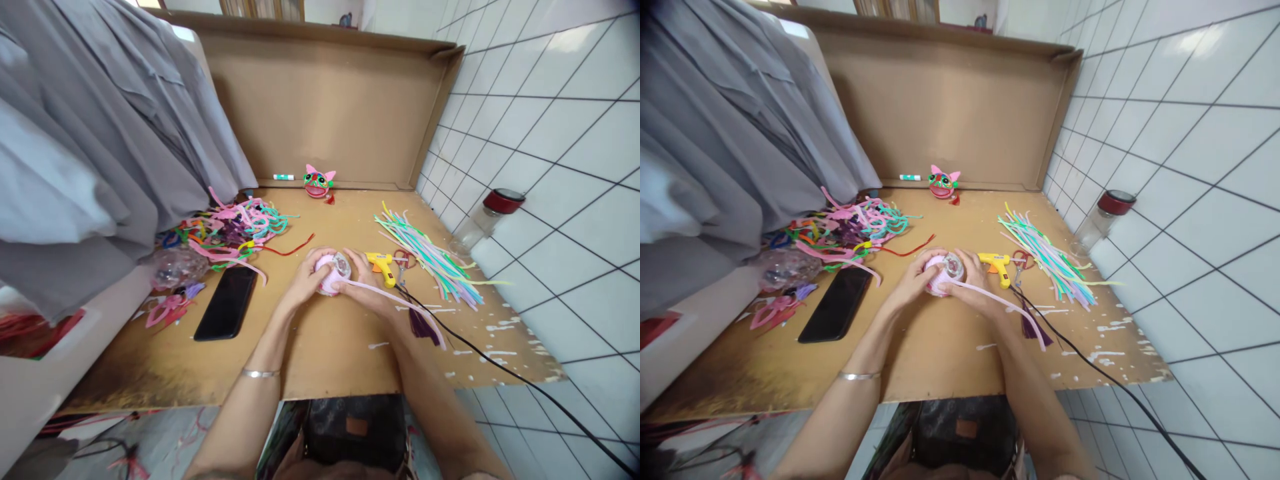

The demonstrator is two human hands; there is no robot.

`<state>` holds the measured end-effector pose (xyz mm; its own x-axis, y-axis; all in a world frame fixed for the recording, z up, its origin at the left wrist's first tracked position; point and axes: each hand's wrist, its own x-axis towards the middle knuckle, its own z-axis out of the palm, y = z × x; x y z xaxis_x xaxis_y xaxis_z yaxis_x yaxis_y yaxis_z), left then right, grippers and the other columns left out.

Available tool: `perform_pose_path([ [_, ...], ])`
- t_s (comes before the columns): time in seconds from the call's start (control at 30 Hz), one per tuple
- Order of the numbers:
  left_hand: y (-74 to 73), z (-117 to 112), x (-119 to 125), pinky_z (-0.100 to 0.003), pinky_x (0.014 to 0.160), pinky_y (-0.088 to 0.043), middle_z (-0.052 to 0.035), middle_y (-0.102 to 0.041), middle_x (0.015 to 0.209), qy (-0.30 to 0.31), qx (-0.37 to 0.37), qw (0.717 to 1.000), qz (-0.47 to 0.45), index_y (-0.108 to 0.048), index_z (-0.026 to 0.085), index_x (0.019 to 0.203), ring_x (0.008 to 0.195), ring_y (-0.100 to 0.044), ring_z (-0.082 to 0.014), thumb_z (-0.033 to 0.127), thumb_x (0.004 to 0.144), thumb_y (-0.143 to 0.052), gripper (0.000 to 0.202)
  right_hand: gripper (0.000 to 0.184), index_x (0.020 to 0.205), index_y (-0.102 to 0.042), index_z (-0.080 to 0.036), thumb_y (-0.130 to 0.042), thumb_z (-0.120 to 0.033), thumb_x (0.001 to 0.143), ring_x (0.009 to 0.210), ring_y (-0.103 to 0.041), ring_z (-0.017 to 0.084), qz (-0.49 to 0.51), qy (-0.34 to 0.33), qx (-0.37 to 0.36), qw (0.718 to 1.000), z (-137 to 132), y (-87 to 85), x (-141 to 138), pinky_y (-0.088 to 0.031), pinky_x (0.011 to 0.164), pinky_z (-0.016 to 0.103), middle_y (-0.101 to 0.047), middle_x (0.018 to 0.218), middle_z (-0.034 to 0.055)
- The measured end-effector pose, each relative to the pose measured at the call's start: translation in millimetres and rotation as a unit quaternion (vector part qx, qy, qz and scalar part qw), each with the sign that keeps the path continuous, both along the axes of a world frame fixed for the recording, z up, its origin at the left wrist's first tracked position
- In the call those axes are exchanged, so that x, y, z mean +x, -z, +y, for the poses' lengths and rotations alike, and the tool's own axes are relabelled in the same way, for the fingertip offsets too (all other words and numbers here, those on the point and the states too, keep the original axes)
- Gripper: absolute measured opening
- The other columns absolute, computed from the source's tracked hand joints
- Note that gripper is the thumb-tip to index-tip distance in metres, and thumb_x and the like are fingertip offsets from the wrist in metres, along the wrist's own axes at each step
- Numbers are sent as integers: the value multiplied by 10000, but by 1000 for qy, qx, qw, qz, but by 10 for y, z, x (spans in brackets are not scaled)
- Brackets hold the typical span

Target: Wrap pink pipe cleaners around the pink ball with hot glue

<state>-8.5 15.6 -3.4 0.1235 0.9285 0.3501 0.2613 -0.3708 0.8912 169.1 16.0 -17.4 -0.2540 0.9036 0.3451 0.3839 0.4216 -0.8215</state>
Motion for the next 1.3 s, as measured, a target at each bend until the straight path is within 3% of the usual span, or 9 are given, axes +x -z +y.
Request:
perform_pose_path([
  [0.27,7,-9,18,-402,1098,-399,-97,-620,1223,4,-10,1000,-10,-678,186,1096,1173,-569,-243,306,790,-558,350,925,1445,-450,-233,-797,-542,644,1466,-301,339,-14,-21,-34,999,47,88,-2,-267,1204,519,-334,1555,143],
  [0.7,-6,-23,18,-412,1104,-401,-105,-613,1228,19,-19,1000,-13,-675,178,1098,1184,-568,-249,295,798,-561,342,822,1375,-507,-219,-805,-463,649,1373,-434,315,15,-25,-15,999,46,102,-31,-329,1168,499,-475,1443,140],
  [0.83,-11,-22,15,-403,1102,-404,-104,-608,1228,17,-17,1000,-6,-668,174,1113,1184,-566,-242,287,802,-545,353,846,1407,-477,-204,-795,-437,658,1339,-477,320,23,-31,-19,999,-6,53,-59,-367,1143,497,-516,1428,139],
  [1.03,-18,-30,10,-396,1078,-425,-104,-603,1250,16,-38,999,-2,-613,174,1207,1171,-572,-242,304,798,-544,434,911,1491,-376,-207,-767,-417,696,1360,-471,331,32,-36,-56,997,-52,29,-49,-391,1123,510,-467,1499,142],
  [1.13,-8,-32,15,-402,1091,-414,-101,-588,1303,15,-51,998,-13,-572,179,1253,1199,-559,-244,298,796,-540,473,909,1508,-354,-242,-757,-393,708,1362,-468,315,38,-40,-43,998,-57,24,-50,-386,1129,493,-466,1502,113],
  [1.3,-8,-37,15,-397,1088,-413,-88,-590,1315,17,-47,998,-22,-538,191,1259,1201,-558,-242,287,793,-545,476,833,1450,-442,-263,-771,-425,702,1394,-419,306,16,-46,19,999,-44,44,-71,-337,1163,485,-456,1488,113],
])
